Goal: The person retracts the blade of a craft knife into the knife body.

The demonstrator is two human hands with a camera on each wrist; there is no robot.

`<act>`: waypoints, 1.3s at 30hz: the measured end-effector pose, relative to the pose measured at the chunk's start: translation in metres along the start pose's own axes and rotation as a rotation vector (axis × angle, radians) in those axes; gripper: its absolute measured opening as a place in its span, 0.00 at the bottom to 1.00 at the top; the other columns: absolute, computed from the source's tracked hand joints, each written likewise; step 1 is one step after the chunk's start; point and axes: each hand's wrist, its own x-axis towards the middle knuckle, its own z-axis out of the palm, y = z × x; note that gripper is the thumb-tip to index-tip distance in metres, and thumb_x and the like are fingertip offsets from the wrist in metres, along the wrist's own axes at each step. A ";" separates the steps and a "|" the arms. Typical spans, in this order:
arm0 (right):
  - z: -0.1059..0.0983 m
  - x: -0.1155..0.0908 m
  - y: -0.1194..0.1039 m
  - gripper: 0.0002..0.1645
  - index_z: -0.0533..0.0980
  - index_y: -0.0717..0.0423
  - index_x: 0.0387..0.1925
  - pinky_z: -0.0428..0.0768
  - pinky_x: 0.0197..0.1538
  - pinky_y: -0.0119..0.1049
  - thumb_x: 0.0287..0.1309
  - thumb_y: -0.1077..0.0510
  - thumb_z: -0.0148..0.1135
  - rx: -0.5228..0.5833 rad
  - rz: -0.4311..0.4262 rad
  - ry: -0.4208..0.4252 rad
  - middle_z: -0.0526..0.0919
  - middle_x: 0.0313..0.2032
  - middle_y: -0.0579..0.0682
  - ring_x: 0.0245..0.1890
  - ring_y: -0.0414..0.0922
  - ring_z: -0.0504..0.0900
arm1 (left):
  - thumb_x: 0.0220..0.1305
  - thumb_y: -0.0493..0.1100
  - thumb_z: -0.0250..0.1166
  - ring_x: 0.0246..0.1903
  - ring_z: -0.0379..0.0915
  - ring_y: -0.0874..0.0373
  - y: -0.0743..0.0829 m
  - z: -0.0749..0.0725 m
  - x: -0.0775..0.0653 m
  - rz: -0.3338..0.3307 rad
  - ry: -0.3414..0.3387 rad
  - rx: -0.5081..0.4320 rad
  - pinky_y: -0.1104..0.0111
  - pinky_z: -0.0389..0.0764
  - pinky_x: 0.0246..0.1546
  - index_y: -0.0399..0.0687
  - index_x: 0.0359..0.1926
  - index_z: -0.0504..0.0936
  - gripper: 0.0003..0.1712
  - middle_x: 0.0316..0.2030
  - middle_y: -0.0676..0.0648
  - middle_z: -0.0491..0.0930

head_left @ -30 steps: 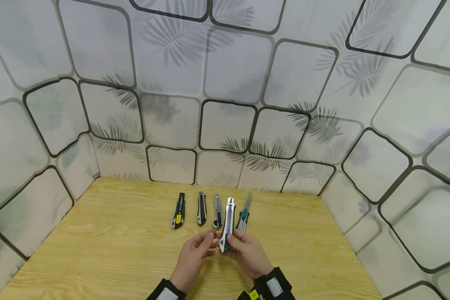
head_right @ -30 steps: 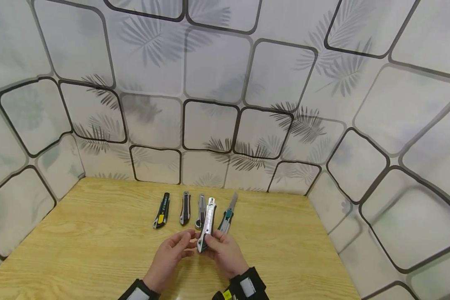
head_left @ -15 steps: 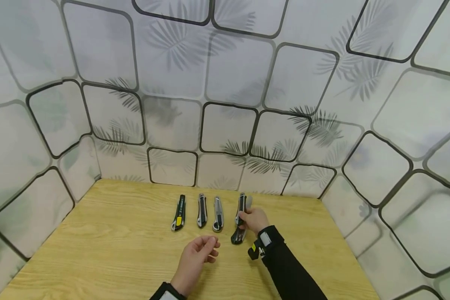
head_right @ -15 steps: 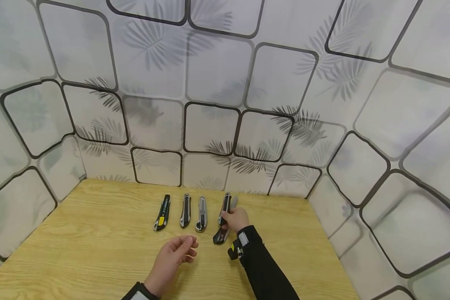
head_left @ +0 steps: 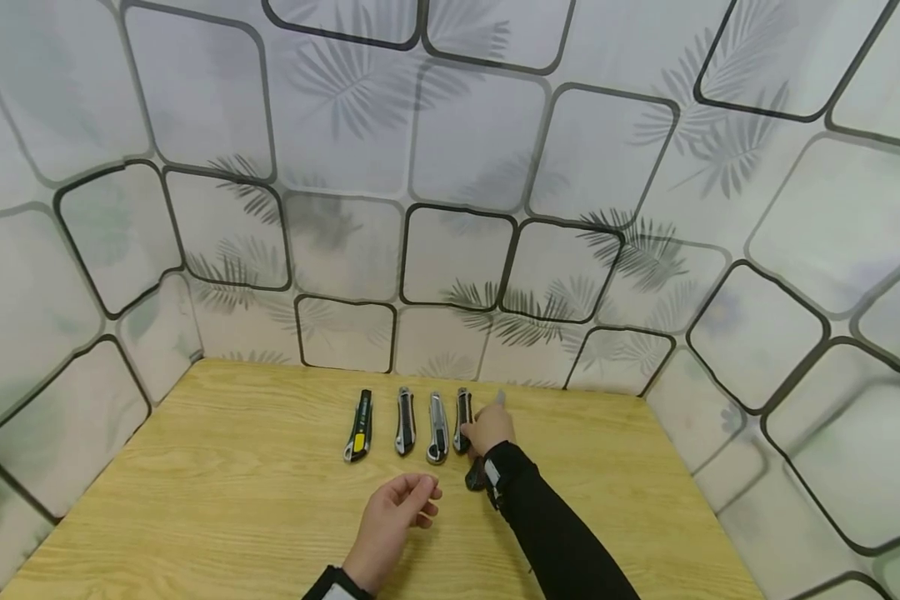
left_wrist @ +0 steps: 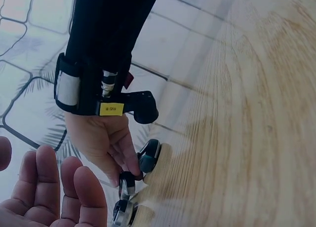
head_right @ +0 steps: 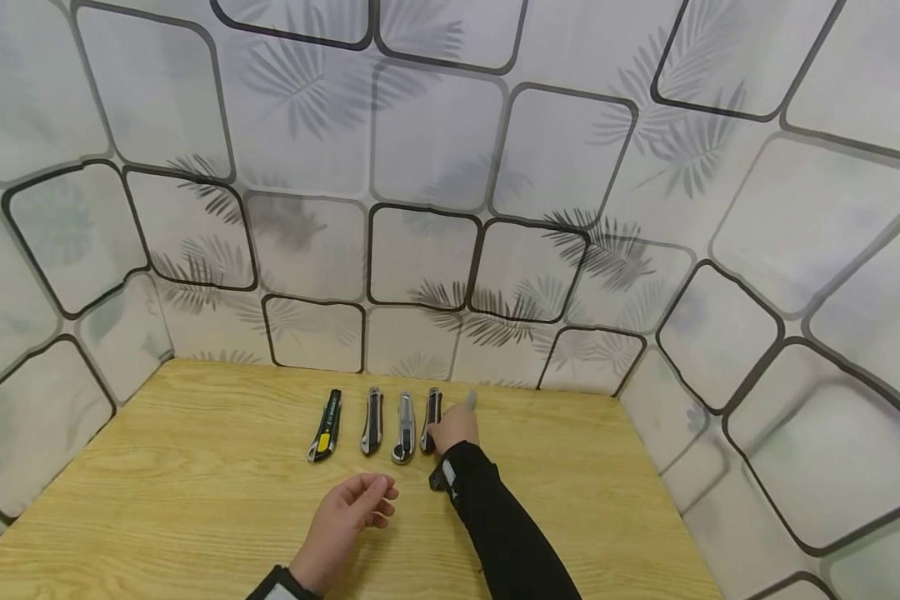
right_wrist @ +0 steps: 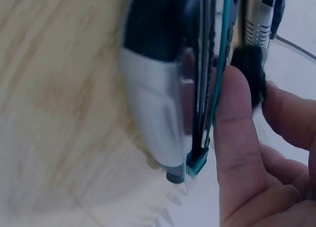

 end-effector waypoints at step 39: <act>-0.030 -0.046 0.046 0.29 0.82 0.69 0.45 0.84 0.35 0.45 0.58 0.47 0.77 -0.147 -0.035 -0.087 0.86 0.35 0.61 0.33 0.55 0.86 | 0.79 0.59 0.63 0.42 0.82 0.59 -0.001 0.003 0.001 -0.036 0.010 0.037 0.64 0.87 0.45 0.34 0.60 0.82 0.30 0.45 0.49 0.87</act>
